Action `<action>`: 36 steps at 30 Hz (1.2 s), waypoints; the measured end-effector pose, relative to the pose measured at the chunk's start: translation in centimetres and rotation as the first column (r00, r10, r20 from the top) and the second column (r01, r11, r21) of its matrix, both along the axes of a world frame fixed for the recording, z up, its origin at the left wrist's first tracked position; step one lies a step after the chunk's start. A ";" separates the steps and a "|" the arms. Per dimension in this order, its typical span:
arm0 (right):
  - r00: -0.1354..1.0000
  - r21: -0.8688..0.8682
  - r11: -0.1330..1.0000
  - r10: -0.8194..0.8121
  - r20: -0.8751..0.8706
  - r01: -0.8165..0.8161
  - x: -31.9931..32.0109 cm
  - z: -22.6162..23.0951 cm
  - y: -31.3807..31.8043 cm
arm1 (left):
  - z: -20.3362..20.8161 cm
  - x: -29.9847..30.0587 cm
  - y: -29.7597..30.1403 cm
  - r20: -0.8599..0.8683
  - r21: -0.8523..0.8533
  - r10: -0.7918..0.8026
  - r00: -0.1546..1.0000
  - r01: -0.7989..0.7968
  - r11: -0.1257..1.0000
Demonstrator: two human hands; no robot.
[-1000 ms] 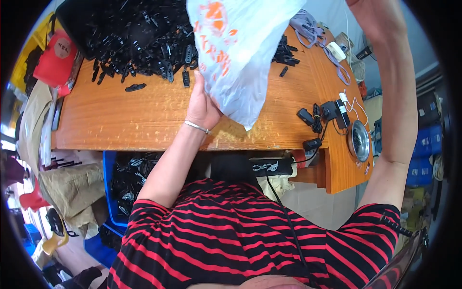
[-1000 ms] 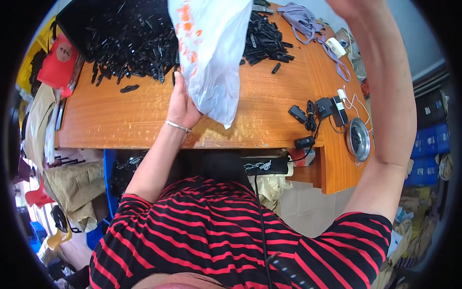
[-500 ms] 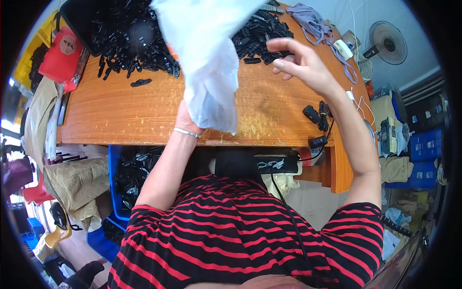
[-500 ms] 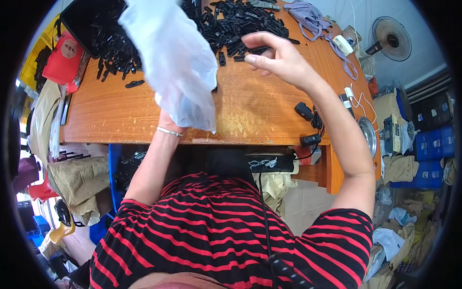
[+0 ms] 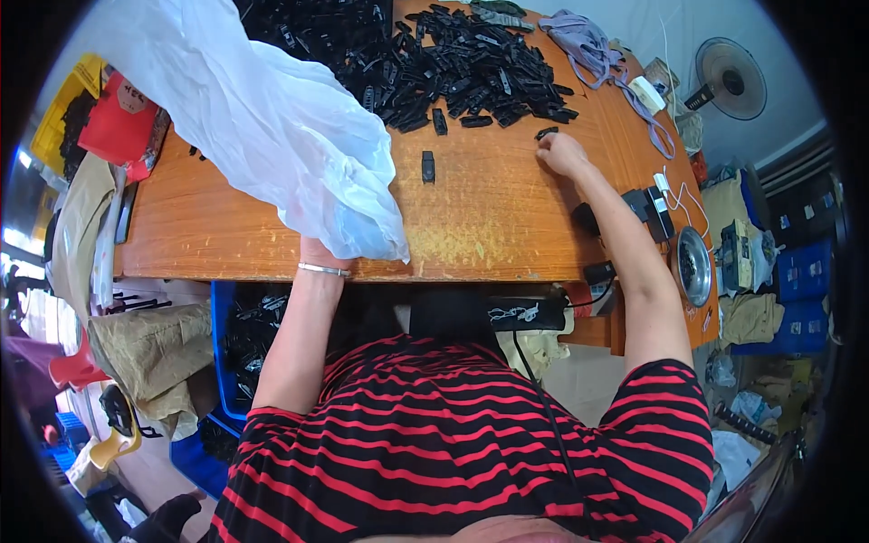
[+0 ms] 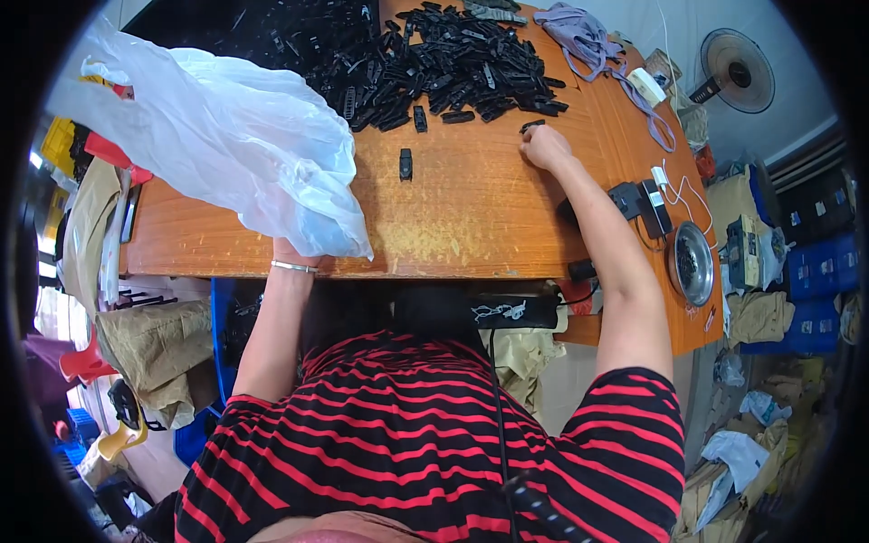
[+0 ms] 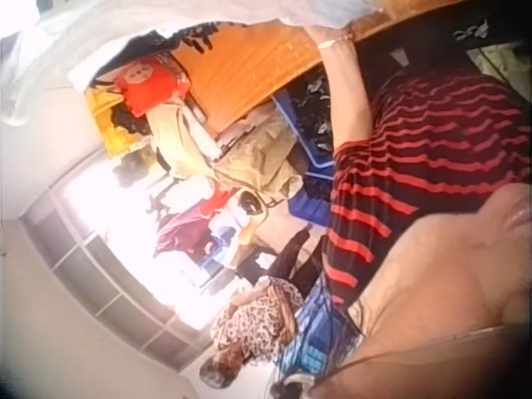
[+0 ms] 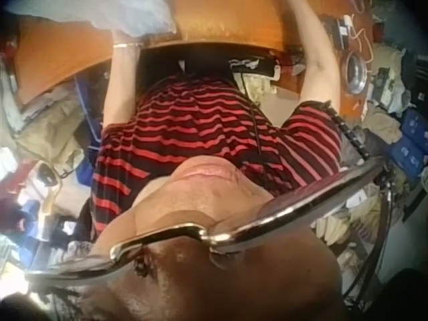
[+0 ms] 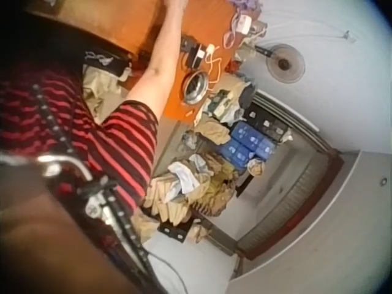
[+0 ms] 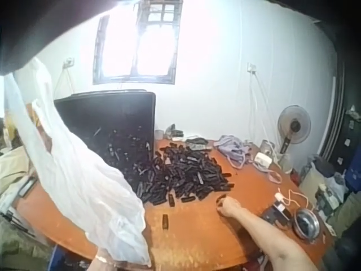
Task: The recorder is assembling small black plastic components by snapping them together manually and placing them into a storage bin.
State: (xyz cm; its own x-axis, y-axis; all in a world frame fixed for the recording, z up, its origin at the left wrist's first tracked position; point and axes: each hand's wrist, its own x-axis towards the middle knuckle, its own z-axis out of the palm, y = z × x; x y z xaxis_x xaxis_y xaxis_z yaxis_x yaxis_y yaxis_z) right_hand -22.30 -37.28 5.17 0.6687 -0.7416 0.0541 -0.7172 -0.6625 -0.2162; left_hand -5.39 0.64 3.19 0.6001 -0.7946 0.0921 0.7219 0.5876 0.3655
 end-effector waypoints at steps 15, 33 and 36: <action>0.721 0.343 0.674 0.419 0.552 -0.654 4.6 9.1 9.8 | -0.3 -1.4 -1.5 -0.044 0.045 -0.088 0.995 0.090 0.995; 0.615 0.539 0.367 0.126 0.779 -0.758 9.7 9.3 19.9 | 2.0 -2.1 3.0 0.141 0.452 -0.160 0.977 0.080 0.888; 0.527 0.516 0.251 -0.025 0.849 -0.819 9.7 10.2 21.1 | 2.5 0.2 9.0 0.277 0.689 -0.070 0.958 -0.147 0.709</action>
